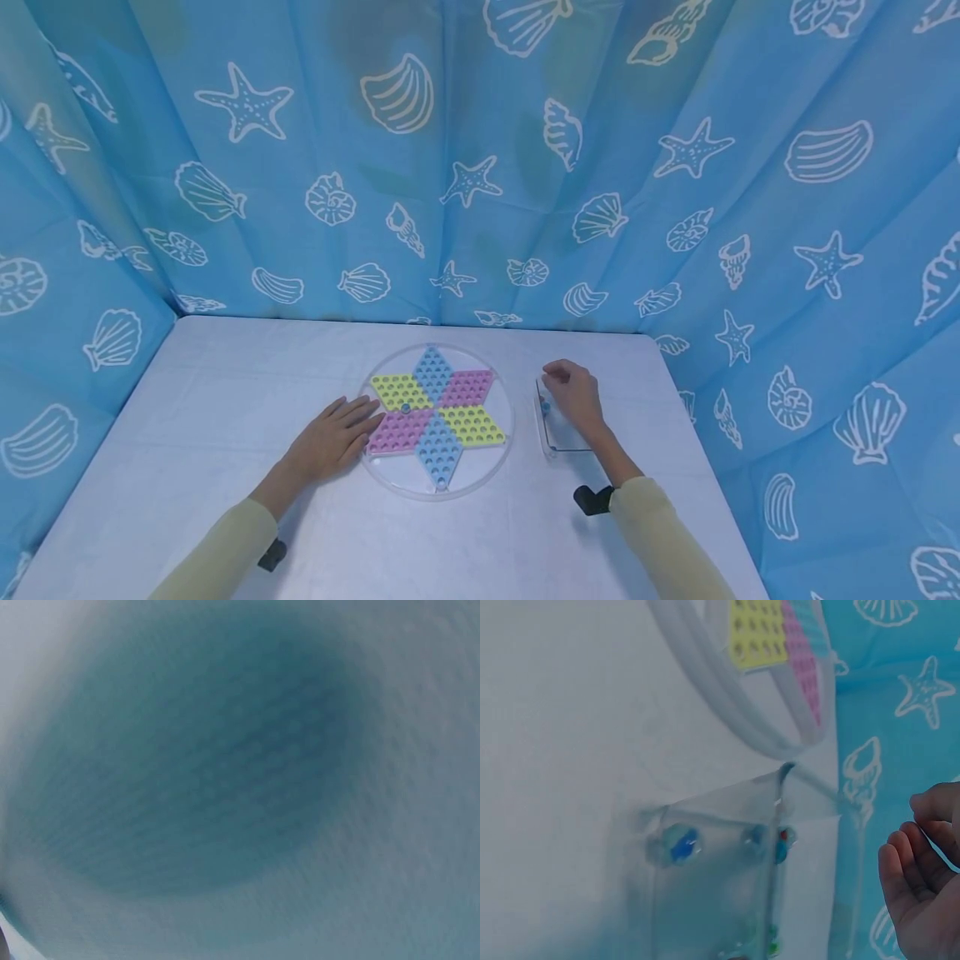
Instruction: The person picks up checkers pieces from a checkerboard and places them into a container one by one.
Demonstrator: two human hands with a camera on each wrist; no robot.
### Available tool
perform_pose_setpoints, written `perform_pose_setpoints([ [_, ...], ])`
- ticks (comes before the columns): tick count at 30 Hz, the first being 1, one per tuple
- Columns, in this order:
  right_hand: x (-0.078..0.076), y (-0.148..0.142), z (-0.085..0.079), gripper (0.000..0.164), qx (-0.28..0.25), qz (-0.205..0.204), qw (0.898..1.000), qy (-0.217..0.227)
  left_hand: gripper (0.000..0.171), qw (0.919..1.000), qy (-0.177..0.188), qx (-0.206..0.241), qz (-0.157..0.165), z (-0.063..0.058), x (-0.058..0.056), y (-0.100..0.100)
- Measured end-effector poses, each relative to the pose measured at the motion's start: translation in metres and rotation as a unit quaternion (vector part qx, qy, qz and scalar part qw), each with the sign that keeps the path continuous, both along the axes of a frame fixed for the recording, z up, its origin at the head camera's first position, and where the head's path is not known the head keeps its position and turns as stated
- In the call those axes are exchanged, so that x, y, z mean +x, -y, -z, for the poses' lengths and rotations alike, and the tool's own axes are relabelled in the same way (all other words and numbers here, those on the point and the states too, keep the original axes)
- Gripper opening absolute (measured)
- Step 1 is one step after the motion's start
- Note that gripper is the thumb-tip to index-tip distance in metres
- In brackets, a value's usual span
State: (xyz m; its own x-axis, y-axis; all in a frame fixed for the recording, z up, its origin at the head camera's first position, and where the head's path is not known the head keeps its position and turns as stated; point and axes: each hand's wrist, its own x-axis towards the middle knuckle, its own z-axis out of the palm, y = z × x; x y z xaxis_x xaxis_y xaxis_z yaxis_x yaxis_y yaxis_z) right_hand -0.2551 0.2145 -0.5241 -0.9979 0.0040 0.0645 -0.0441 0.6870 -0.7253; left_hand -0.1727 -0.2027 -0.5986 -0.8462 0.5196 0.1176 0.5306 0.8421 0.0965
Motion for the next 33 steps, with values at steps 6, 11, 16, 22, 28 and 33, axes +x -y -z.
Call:
perform_pose_setpoints([
  [6, 0.007, 0.019, -0.018, 0.021, -0.025, -0.019, 0.999, -0.014, 0.053, 1.0, -0.001, -0.005, -0.002, 0.001, 0.0, 0.001],
  [11, 0.01, 0.04, -0.023, 0.02, -0.028, -0.025, 0.999, -0.006, 0.053, 1.0, -0.004, -0.006, -0.002, 0.002, 0.0, 0.001],
  [16, 0.014, 0.058, -0.024, 0.021, -0.036, -0.055, 0.998, -0.01, 0.053, 0.9999, -0.008, -0.008, -0.002, 0.005, -0.001, 0.001],
  [22, 0.018, 0.075, -0.021, 0.021, -0.05, -0.105, 0.993, -0.013, 0.053, 1.0, -0.006, -0.006, -0.004, 0.005, -0.001, 0.001],
  [28, 0.025, 0.093, -0.022, 0.023, -0.066, -0.138, 0.988, -0.003, 0.053, 0.9999, -0.007, -0.006, -0.005, 0.002, -0.001, 0.0],
  [33, 0.03, 0.106, -0.022, 0.025, -0.089, -0.159, 0.983, 0.015, 0.053, 1.0, -0.005, -0.007, -0.005, 0.001, -0.001, 0.0],
])
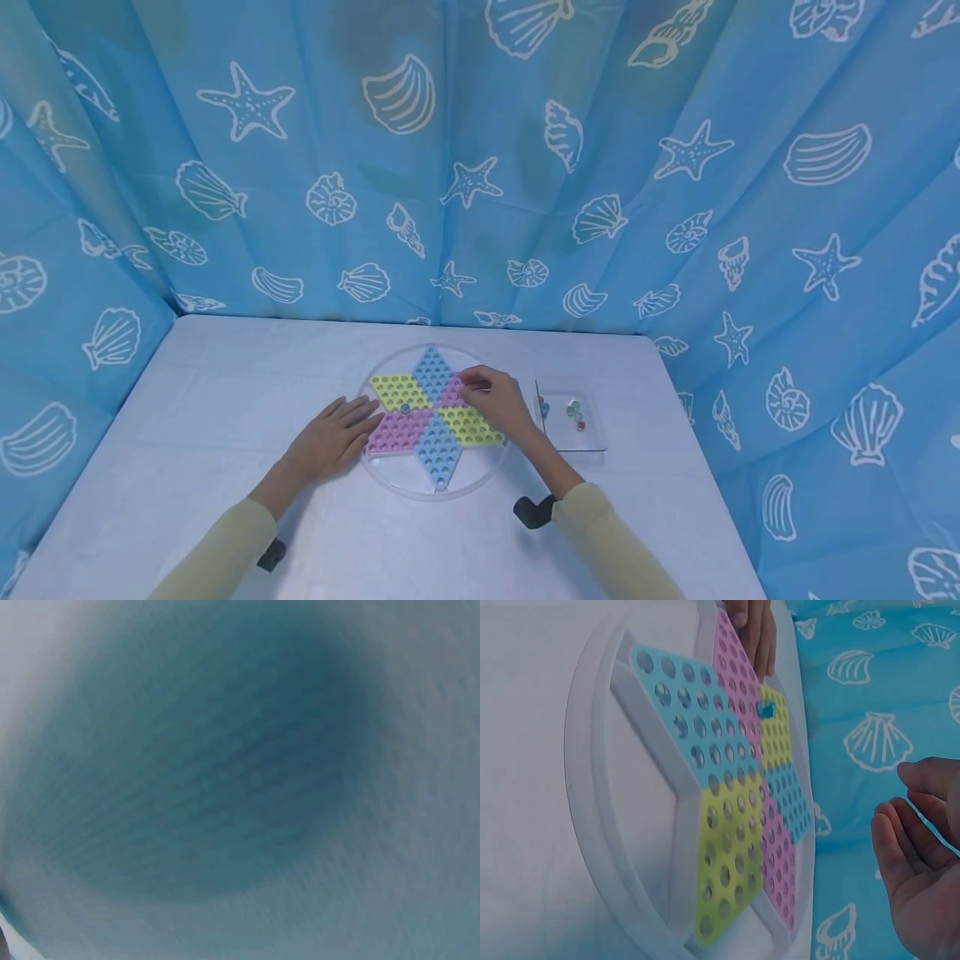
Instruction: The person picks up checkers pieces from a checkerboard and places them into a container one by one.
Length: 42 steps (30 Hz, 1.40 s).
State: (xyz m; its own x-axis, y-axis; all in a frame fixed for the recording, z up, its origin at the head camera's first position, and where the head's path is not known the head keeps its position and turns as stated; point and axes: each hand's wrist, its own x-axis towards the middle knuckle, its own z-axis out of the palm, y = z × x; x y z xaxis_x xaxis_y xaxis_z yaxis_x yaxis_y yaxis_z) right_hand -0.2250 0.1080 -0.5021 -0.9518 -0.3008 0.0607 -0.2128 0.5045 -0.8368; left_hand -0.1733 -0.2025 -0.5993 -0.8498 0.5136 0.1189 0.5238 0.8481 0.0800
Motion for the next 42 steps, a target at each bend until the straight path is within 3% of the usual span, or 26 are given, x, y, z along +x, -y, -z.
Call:
perform_pose_setpoints([
  [18, 0.001, 0.046, 0.037, 0.027, -0.021, -0.04, 0.998, 0.033, 0.052, 0.9999, -0.002, 0.013, 0.004, 0.001, -0.001, 0.001],
  [24, 0.001, 0.055, 0.049, 0.026, -0.007, -0.027, 0.998, 0.049, 0.052, 0.9998, 0.011, 0.014, 0.002, 0.001, -0.001, 0.001],
  [42, 0.0, 0.076, 0.066, 0.029, 0.033, -0.002, 0.998, 0.059, 0.051, 0.9998, 0.0, 0.016, 0.008, 0.0, -0.001, 0.002],
])
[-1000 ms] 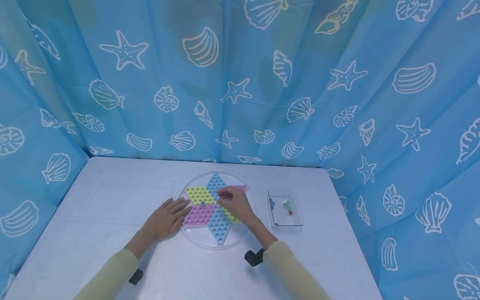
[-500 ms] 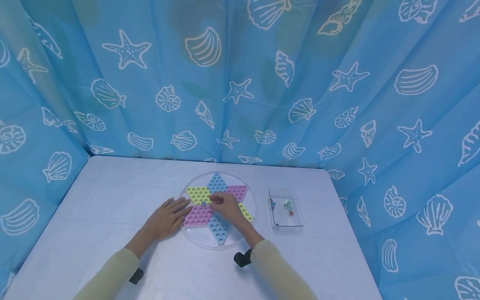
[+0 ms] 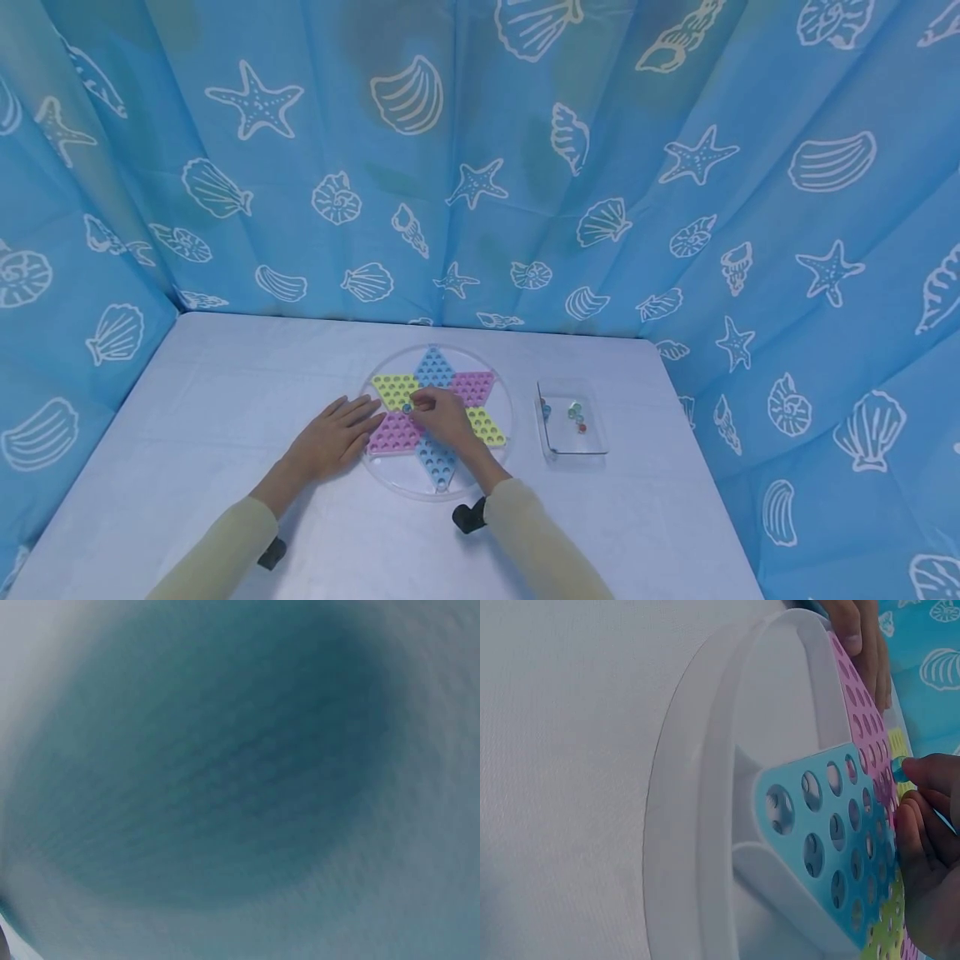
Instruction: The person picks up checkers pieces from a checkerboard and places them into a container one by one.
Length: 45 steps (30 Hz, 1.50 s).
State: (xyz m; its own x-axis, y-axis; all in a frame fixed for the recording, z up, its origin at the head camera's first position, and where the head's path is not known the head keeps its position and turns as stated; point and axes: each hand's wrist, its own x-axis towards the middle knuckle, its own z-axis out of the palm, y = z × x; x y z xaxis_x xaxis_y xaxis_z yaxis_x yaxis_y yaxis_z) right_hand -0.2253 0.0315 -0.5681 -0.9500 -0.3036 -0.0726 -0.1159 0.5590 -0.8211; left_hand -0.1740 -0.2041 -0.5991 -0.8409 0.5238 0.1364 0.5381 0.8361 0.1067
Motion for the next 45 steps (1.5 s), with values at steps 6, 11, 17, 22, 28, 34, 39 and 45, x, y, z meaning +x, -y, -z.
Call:
perform_pose_setpoints([
  [6, 0.002, 0.006, 0.001, 0.03, 0.022, 0.004, 1.0, -0.019, 0.052, 1.0, -0.007, -0.002, 0.001, 0.002, 0.001, 0.001],
  [11, 0.003, 0.01, 0.005, 0.028, 0.056, 0.007, 0.997, -0.045, 0.052, 0.9999, -0.013, 0.001, 0.002, 0.002, 0.001, 0.002],
  [17, 0.003, 0.013, 0.008, 0.024, 0.08, 0.013, 0.995, -0.052, 0.051, 0.9999, -0.016, 0.003, 0.001, 0.004, 0.001, 0.001],
  [22, 0.002, 0.01, 0.009, 0.023, 0.067, 0.009, 0.996, -0.052, 0.05, 0.9999, -0.014, 0.004, 0.0, 0.005, 0.001, 0.001],
  [28, 0.003, 0.006, 0.003, 0.022, 0.04, 0.002, 0.999, -0.035, 0.052, 1.0, -0.006, 0.0, -0.002, 0.005, 0.0, 0.0],
  [34, 0.004, 0.002, -0.006, 0.022, 0.012, -0.001, 1.0, -0.016, 0.052, 1.0, -0.002, -0.004, -0.002, 0.002, 0.0, 0.0],
  [39, 0.002, -0.004, -0.01, 0.022, 0.005, -0.005, 1.0, -0.028, 0.052, 1.0, 0.003, -0.004, -0.001, -0.001, 0.0, -0.001],
  [45, -0.002, -0.013, -0.017, 0.021, 0.007, 0.004, 1.0, -0.029, 0.052, 0.9999, 0.011, -0.006, -0.006, -0.003, 0.001, -0.002],
])
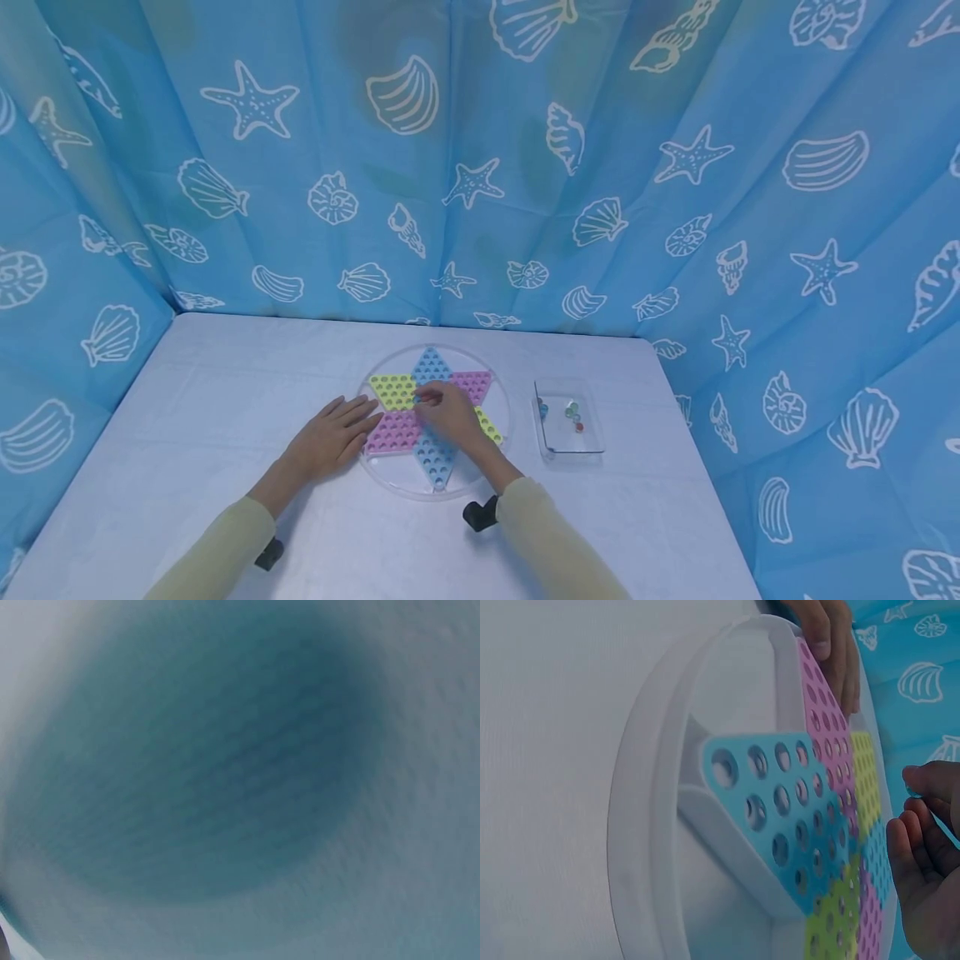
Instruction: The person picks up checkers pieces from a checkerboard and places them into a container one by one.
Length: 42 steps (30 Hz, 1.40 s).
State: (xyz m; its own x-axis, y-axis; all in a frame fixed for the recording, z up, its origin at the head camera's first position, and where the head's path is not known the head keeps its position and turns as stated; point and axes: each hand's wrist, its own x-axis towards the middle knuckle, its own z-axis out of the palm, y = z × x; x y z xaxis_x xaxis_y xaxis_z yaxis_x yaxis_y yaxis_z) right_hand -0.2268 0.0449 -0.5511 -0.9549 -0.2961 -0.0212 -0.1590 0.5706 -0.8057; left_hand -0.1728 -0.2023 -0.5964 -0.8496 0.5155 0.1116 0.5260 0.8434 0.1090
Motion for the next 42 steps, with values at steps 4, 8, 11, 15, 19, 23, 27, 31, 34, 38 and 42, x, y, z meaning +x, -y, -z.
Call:
perform_pose_setpoints([
  [4, -0.002, -0.01, -0.007, 0.02, -0.009, 0.003, 1.0, -0.015, 0.052, 1.0, -0.001, -0.001, -0.002, 0.001, 0.0, 0.0],
  [8, -0.006, -0.024, -0.011, 0.019, -0.025, 0.005, 0.999, -0.037, 0.052, 1.0, 0.0, 0.0, -0.004, 0.002, 0.0, 0.001],
  [11, -0.009, -0.034, -0.013, 0.02, -0.031, 0.008, 0.999, -0.04, 0.053, 1.0, 0.002, -0.002, -0.005, 0.003, 0.0, 0.001],
  [15, -0.009, -0.046, -0.017, 0.024, -0.02, 0.018, 0.999, -0.032, 0.053, 1.0, 0.005, 0.001, -0.005, 0.003, 0.0, 0.001],
  [19, -0.008, -0.059, -0.02, 0.026, -0.018, 0.025, 0.999, -0.03, 0.053, 1.0, 0.004, 0.004, -0.004, 0.003, 0.0, 0.0],
  [23, -0.007, -0.071, -0.021, 0.026, -0.008, 0.04, 0.999, -0.028, 0.053, 1.0, 0.0, 0.005, -0.002, 0.003, 0.0, 0.0],
  [27, -0.004, -0.084, -0.02, 0.025, 0.006, 0.05, 0.998, -0.034, 0.053, 1.0, -0.003, 0.009, 0.0, 0.001, 0.0, -0.001],
  [31, -0.001, -0.1, -0.022, 0.024, 0.013, 0.056, 0.997, -0.043, 0.053, 0.9999, -0.007, 0.011, -0.001, 0.001, 0.0, -0.001],
  [34, 0.0, -0.111, -0.024, 0.024, 0.011, 0.062, 0.997, -0.042, 0.053, 0.9999, -0.008, 0.011, -0.001, 0.002, 0.0, 0.0],
  [38, 0.001, -0.124, -0.026, 0.022, 0.011, 0.075, 0.996, -0.041, 0.053, 0.9999, -0.01, 0.007, 0.0, 0.003, 0.0, 0.0],
  [42, 0.003, -0.137, -0.027, 0.022, 0.026, 0.093, 0.995, -0.037, 0.053, 0.9999, -0.01, 0.008, -0.001, 0.003, 0.0, 0.0],
])
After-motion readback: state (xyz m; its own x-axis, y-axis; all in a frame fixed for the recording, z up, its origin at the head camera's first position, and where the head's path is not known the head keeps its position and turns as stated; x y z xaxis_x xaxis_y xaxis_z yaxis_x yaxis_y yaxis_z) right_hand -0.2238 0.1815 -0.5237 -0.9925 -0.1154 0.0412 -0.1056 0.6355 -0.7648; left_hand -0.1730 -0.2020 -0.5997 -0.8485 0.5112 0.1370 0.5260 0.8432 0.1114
